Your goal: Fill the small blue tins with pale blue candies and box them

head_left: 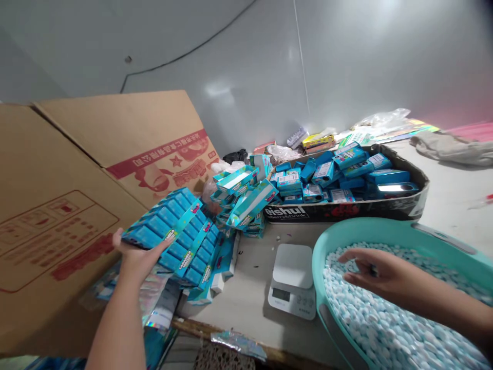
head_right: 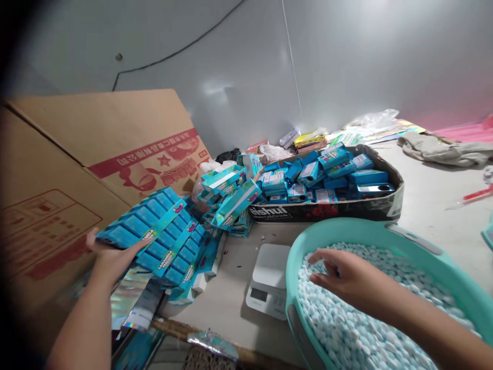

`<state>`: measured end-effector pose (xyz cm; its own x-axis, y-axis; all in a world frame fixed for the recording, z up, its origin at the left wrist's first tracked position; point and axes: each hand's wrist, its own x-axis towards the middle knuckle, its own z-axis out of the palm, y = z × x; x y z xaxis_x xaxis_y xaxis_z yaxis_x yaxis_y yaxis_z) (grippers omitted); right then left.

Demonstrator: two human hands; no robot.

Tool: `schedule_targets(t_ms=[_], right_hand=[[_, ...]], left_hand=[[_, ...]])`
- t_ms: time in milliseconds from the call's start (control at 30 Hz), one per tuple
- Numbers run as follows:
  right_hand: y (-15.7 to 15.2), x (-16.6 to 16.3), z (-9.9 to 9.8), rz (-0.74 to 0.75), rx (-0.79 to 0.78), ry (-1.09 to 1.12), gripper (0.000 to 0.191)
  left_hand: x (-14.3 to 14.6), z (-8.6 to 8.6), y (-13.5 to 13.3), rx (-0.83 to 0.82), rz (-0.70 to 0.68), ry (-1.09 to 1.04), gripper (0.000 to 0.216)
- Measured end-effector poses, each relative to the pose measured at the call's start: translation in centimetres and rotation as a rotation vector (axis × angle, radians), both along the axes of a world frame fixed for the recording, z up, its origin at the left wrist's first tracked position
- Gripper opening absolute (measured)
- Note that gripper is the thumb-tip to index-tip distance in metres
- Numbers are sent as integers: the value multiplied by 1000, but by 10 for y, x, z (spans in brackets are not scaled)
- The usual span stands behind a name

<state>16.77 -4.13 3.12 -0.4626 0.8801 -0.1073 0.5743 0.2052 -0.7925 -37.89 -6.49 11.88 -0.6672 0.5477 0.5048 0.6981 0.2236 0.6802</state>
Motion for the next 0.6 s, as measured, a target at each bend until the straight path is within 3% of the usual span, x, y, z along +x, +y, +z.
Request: schedule_targets(t_ms=[267,400,533,600], right_hand=[[-2,-1,6,24,-46,-33,51],[2,-1,-1,26,-39,-50,47],[4,-1,-5,37,-50,-68,46],[3,-1,-4,39,-62,-62,47]], left_hand=[[-18,-5,3,84,79,-13,161],[-17,-11,3,127,89,17,156],[-23,-11,2,42,48,-26,158],[-26,-11,2,98,34,19,155]])
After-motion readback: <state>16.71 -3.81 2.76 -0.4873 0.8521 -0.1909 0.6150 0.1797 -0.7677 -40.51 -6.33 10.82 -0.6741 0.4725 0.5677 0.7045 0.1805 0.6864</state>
